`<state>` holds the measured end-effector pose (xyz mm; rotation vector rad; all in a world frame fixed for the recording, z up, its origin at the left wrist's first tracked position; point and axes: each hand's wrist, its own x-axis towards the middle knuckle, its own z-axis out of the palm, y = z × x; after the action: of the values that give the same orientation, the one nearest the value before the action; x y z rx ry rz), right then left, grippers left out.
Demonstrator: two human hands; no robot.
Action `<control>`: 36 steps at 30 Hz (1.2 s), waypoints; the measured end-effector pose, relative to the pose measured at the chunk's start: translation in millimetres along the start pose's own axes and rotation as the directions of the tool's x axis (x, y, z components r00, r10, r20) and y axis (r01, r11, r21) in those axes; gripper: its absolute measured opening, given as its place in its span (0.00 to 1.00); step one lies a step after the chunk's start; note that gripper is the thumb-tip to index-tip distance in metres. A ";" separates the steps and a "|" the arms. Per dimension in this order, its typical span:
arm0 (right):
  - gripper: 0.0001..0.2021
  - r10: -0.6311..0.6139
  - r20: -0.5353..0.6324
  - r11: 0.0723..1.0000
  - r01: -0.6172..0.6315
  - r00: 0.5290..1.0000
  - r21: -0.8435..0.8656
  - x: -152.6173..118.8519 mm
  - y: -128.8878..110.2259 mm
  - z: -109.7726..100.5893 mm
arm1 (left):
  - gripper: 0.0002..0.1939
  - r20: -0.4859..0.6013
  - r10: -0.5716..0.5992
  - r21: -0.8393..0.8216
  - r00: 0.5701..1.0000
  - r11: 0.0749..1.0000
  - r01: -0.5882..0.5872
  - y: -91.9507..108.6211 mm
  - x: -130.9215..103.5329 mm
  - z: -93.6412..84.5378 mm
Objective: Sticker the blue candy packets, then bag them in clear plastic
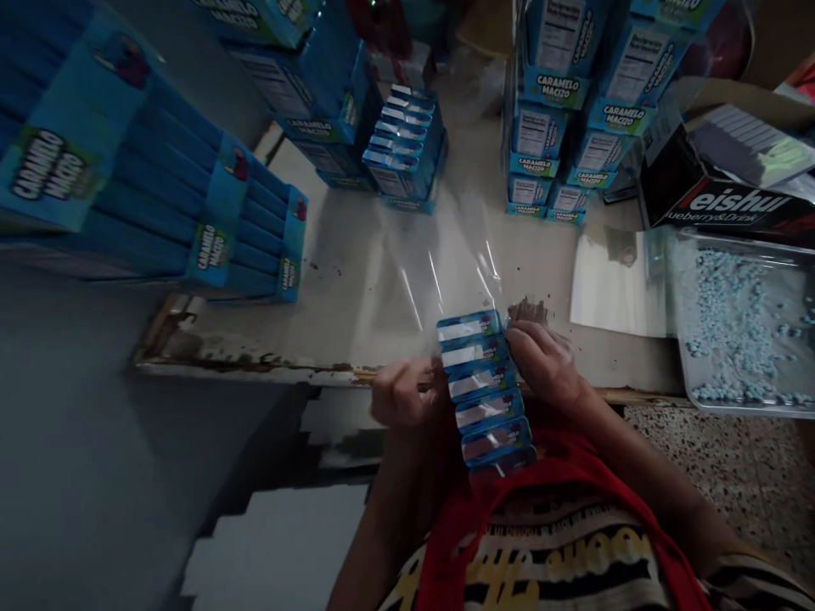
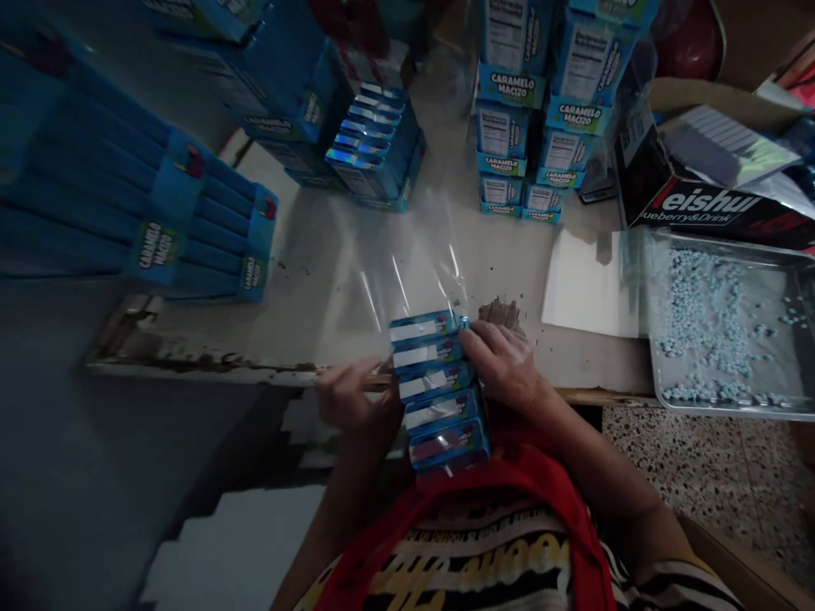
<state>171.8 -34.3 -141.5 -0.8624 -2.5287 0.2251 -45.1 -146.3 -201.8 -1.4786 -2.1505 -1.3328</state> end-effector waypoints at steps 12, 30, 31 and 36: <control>0.11 0.280 0.031 0.931 -0.279 0.959 0.236 -1.7 9.4 32.8 | 0.10 0.319 -0.273 -0.041 0.908 0.953 0.301 25.5 10.7 0.0; 0.11 0.109 -0.092 0.991 -0.101 0.990 0.086 -88.8 -35.4 -39.4 | 0.05 0.163 -0.117 -0.029 0.980 0.992 0.124 73.6 -70.8 -62.2; 0.11 0.102 -0.124 0.993 -0.093 0.987 0.071 -81.9 -33.2 -37.6 | 0.06 0.141 -0.149 -0.030 0.979 0.988 0.154 75.9 -65.4 -57.8; 0.10 -0.032 -0.136 0.991 0.049 0.990 0.122 -66.2 -19.6 -43.1 | 0.05 0.116 0.163 -0.023 0.980 0.987 -0.161 77.8 -39.0 -66.6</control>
<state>227.9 -90.1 -122.1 -0.7505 -2.3779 0.2997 17.8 -215.3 -144.5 -1.7369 -2.0405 -1.2360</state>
